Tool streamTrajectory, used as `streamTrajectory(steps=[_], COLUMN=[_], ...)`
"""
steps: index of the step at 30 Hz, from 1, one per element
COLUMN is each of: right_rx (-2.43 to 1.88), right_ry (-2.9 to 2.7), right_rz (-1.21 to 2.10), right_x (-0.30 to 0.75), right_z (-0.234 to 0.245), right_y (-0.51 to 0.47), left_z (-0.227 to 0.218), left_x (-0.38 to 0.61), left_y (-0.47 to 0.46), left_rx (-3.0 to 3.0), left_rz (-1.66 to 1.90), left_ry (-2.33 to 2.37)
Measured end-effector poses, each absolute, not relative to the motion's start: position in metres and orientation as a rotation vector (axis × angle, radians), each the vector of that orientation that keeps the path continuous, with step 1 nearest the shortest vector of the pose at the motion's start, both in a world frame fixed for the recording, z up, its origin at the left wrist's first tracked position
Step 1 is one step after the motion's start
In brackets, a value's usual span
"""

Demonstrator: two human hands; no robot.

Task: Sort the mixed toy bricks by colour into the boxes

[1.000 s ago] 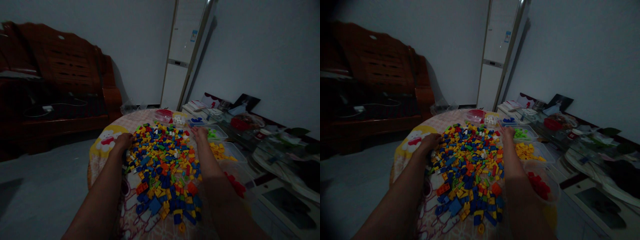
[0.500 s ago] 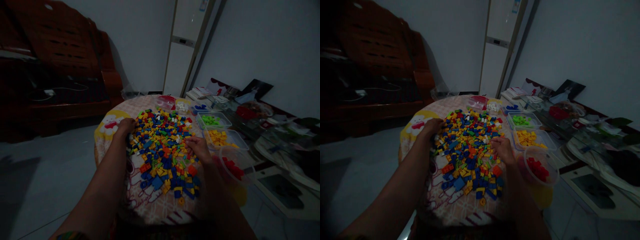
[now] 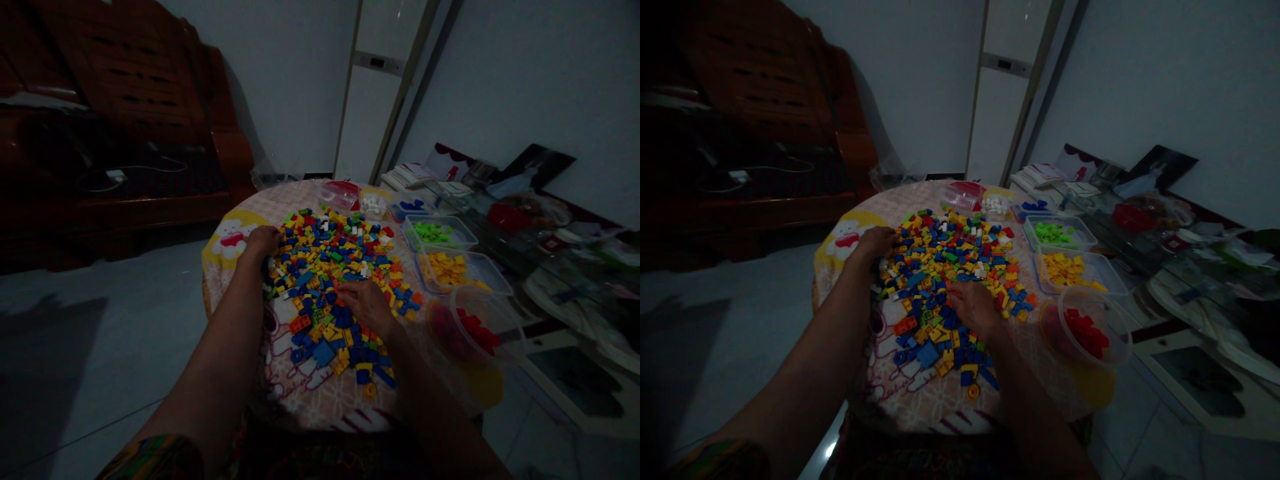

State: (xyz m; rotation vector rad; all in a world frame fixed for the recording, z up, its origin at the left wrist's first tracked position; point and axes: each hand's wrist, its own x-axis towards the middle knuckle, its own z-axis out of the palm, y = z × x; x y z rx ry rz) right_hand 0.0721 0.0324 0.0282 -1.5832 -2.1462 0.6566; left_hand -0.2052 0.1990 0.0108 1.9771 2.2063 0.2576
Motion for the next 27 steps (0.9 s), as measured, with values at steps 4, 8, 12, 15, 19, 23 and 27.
streamTrajectory(steps=[4, 8, 12, 15, 19, 23, 27], right_rx=[-1.662, -1.705, -1.691, -1.535, -1.225, -1.153, -1.179], right_ry=[-2.361, -2.339, -1.899, -1.453, -1.142, -0.994, -0.853], right_rz=[0.371, 0.346, 0.843, 1.352, 1.612, 1.525, 1.288], right_x=[0.052, 0.045, 0.059, 0.075, 0.095, 0.112, 0.130], right_z=[0.027, 0.027, 0.029, 0.030, 0.034, 0.032, 0.023], right_y=[0.031, 0.034, 0.041, 0.042, 0.041, 0.048, 0.072], left_z=[0.013, 0.015, 0.013, 0.012, 0.013, 0.012, 0.010], left_x=[-0.204, -0.203, -0.205, -0.205, -0.204, -0.205, -0.206], left_y=[0.198, 0.196, 0.196, 0.196, 0.197, 0.199, 0.201], left_rx=[2.010, 2.002, 1.974, 1.971, 1.960, 1.953, 1.928], left_rz=[0.207, 0.191, 0.231, 0.248, 0.225, 0.215, 0.246], left_ry=[2.186, 2.195, 2.188, 2.198, 2.201, 2.213, 2.222])
